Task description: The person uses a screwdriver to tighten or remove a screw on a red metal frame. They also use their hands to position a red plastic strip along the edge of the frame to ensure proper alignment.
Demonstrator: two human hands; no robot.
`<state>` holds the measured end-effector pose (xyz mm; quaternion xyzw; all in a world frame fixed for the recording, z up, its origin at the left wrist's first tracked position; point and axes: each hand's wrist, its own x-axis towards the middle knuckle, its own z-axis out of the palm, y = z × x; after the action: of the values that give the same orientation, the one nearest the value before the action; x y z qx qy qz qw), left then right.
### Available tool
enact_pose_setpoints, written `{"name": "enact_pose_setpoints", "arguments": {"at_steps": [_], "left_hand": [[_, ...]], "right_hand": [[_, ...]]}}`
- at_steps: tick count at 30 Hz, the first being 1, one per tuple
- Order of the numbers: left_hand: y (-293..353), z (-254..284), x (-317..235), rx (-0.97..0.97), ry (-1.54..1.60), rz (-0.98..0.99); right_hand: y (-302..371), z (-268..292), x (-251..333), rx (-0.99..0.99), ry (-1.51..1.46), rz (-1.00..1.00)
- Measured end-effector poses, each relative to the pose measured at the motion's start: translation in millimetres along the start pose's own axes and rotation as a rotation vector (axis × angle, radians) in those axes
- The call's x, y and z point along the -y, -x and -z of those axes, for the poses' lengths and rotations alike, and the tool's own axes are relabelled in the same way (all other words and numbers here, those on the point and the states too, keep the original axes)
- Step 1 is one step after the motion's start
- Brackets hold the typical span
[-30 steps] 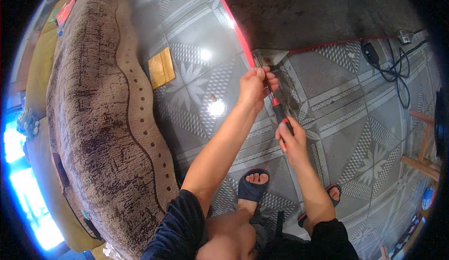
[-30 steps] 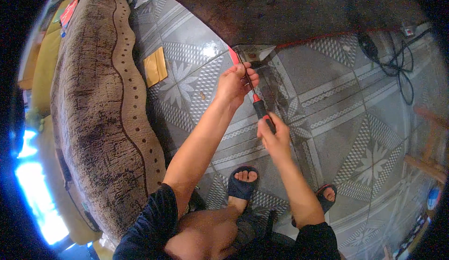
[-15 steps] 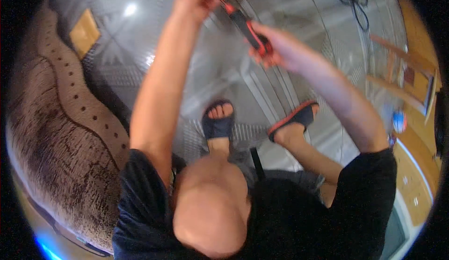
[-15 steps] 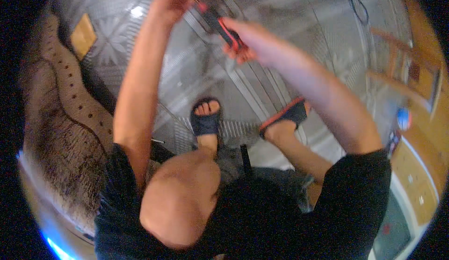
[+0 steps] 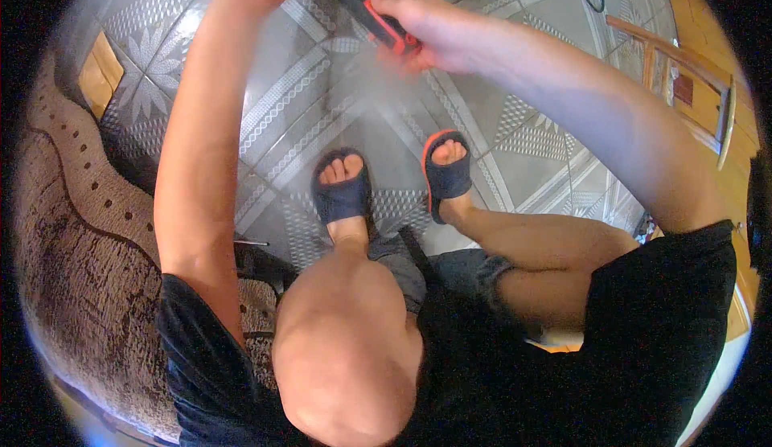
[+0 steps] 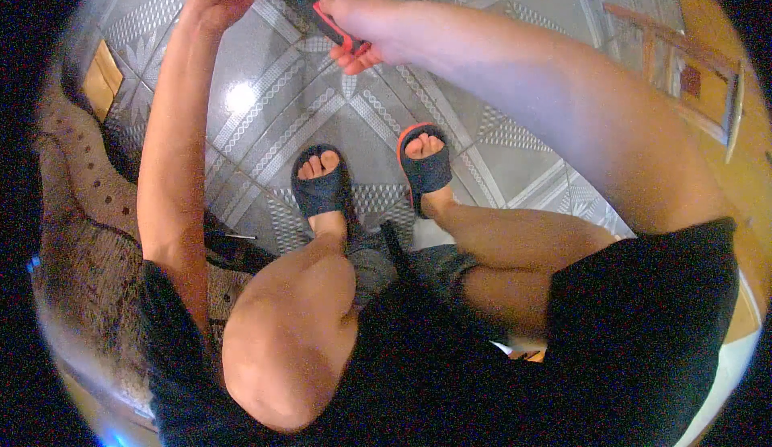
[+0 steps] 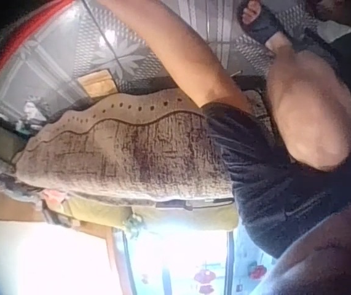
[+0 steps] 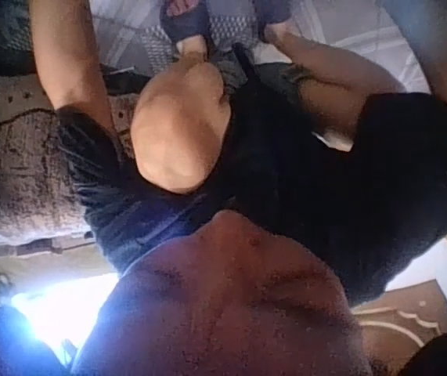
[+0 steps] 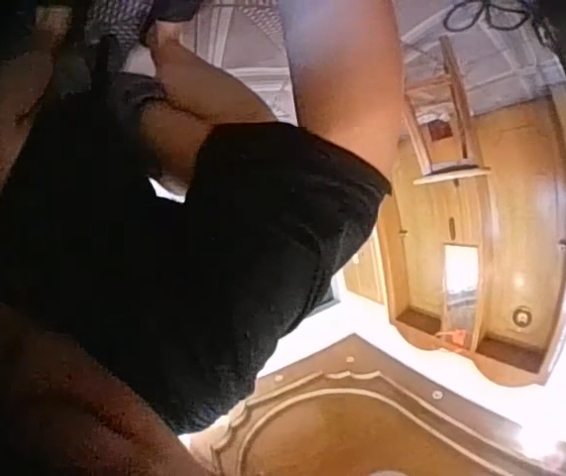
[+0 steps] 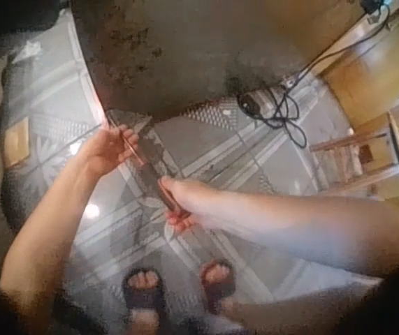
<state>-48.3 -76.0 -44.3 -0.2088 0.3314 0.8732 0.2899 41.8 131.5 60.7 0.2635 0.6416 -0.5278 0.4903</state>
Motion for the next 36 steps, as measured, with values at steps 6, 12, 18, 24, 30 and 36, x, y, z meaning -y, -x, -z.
{"name": "enact_pose_setpoints", "arguments": {"at_steps": [6,12,18,24,30,36], "left_hand": [[16,-39,0,-0.252,-0.234,-0.024],[32,-16,-9,-0.236,-0.393,0.016],[36,-54,1,-0.361,-0.433,-0.045],[43,-69,19,-0.475,-0.426,-0.143],[39,-73,45,-0.508,-0.257,-0.213],[17,-79,33,-0.729,-0.163,-0.498]], "right_hand": [[-2,16,-4,0.138,-0.050,-0.001],[-12,19,-20,0.500,-0.245,-0.032],[-48,39,-48,1.050,-1.019,-0.083],[-60,-2,-70,0.910,-0.987,0.126],[-61,-10,-64,0.033,-0.160,0.749],[-62,-13,-67,-0.441,0.286,0.972]]}}
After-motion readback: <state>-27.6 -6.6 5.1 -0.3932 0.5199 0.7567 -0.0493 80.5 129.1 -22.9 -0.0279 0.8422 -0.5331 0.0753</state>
